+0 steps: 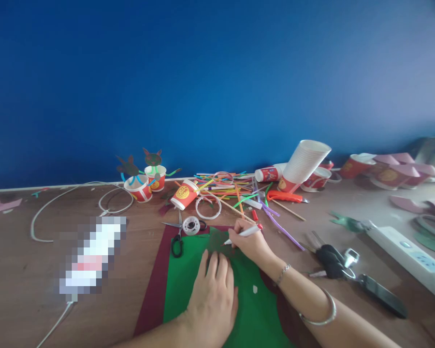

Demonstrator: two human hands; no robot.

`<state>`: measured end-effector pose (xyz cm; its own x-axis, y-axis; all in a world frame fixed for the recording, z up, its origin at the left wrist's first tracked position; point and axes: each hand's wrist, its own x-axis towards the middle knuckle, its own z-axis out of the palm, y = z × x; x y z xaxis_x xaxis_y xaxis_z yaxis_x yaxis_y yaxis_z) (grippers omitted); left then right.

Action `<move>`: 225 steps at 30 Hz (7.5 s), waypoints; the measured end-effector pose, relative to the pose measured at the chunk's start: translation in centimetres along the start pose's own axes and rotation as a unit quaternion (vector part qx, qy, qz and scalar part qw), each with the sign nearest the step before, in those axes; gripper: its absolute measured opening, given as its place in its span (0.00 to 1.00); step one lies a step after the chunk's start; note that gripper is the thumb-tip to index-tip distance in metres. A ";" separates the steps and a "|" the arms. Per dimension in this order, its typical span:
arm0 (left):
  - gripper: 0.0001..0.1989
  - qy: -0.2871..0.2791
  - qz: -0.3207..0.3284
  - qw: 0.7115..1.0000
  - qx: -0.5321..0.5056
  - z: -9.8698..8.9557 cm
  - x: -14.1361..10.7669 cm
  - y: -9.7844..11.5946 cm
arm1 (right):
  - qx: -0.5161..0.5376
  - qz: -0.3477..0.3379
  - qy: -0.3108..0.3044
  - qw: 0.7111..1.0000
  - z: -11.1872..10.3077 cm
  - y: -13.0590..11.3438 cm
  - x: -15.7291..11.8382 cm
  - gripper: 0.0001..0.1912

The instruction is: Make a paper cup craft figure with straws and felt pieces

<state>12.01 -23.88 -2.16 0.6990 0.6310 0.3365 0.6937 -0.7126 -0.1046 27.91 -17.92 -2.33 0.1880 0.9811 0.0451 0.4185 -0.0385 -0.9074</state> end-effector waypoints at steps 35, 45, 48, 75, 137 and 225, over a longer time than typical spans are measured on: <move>0.21 0.011 0.004 1.000 -0.003 0.0 0.0 0.0 | 0.038 -0.002 -0.040 0.998 0.2 -0.1 -0.3 0.13; 0.21 0.006 0.005 1.000 0.005 -0.1 0.0 0.1 | 0.023 -0.006 -0.050 0.998 0.2 -0.1 -0.3 0.13; 0.21 0.006 0.004 1.000 0.003 -0.2 0.0 0.1 | 0.007 -0.012 -0.056 0.998 0.1 -0.4 -0.3 0.13; 0.21 -0.004 0.009 1.000 0.011 -0.3 0.0 0.1 | -0.028 -0.035 -0.064 0.997 0.1 -0.8 -0.2 0.13; 0.21 -0.009 0.005 1.000 0.002 -0.3 -0.2 0.1 | -0.011 -0.009 -0.023 1.000 0.2 -0.5 -0.1 0.14; 0.22 -0.013 0.006 1.000 0.001 -0.5 0.0 0.0 | 0.025 -0.007 -0.022 0.999 0.0 -0.6 0.0 0.14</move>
<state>11.97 -24.04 -1.73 0.7111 0.6308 0.3107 0.6861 -0.7191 -0.1103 27.65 -17.91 -1.74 0.1427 0.9889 0.0415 0.3757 -0.0153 -0.9266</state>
